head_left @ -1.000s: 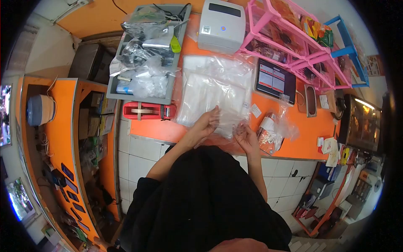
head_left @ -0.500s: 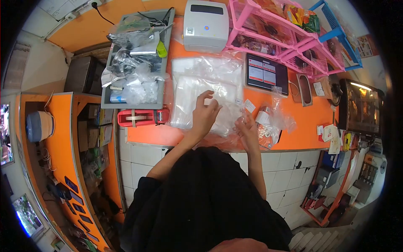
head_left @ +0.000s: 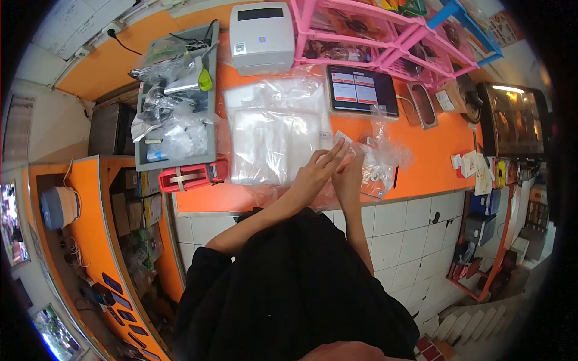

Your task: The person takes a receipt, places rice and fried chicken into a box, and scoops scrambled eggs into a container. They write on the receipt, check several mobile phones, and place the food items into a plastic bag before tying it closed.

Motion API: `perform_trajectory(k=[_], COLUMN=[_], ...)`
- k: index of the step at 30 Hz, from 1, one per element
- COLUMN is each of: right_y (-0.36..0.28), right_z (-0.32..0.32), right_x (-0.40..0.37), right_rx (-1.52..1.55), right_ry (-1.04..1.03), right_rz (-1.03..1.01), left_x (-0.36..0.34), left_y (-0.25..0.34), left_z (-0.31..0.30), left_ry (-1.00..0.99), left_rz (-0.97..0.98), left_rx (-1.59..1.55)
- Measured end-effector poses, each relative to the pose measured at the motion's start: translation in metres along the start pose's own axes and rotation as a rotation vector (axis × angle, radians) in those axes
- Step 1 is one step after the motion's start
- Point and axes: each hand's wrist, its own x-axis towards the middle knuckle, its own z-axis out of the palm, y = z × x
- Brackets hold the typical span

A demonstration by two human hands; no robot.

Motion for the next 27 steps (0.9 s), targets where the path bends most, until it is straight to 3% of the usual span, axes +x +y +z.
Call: perform_trajectory(k=[1,4,7,9,12,16,18,20,23,25,26,27], right_y=[0.004,0.028,0.040,0.026,0.112,0.209,0.283,0.336,0.307,0.235,0.200,0.196], right_z=[-0.008,-0.046,-0.112,-0.153,-0.190,-0.185,-0.179,-0.177,-0.181,-0.196,-0.196,-0.205], right_x=[-0.002,-0.003,-0.010,-0.014,0.018,0.095,0.126,0.143,0.140,0.121,0.109,0.108], right_rx=[-0.078,-0.199,-0.347,-0.152,-0.575,-0.717,-0.760,-0.746,-0.647,-0.451,-0.321,-0.415], right_ry=[0.034,0.171,0.278,0.189,0.239,-0.094,-0.207,-0.258,-0.376,-0.346,-0.248,-0.211], right_rz=[-0.025,-0.218,-0.429,-0.068,-0.124,0.051,0.010,-0.143,-0.401,-0.310,-0.142,-0.124], left_x=[0.004,0.011,0.023,0.025,0.017,-0.003,-0.024,-0.056,-0.080,-0.104,-0.114,-0.121], left_y=[0.007,0.019,0.057,0.082,0.092,0.054,0.010,-0.040,-0.072,-0.097,-0.104,-0.105], left_z=[0.000,0.028,0.066,0.076,0.082,0.060,0.062,0.061,0.000,-0.026,-0.034,-0.039], left_ry=[-0.049,-0.221,-0.190,-0.166,-0.285,-0.697,-0.782,-0.583,-0.412,-0.282,-0.228,-0.174], left_rz=[-0.043,0.095,0.279,0.388,0.409,0.265,0.178,0.195,-0.069,-0.237,-0.307,-0.306], left_rx=[-0.044,-0.153,-0.089,-0.145,-0.183,-0.043,0.068,0.167,0.264,0.317,0.354,0.397])
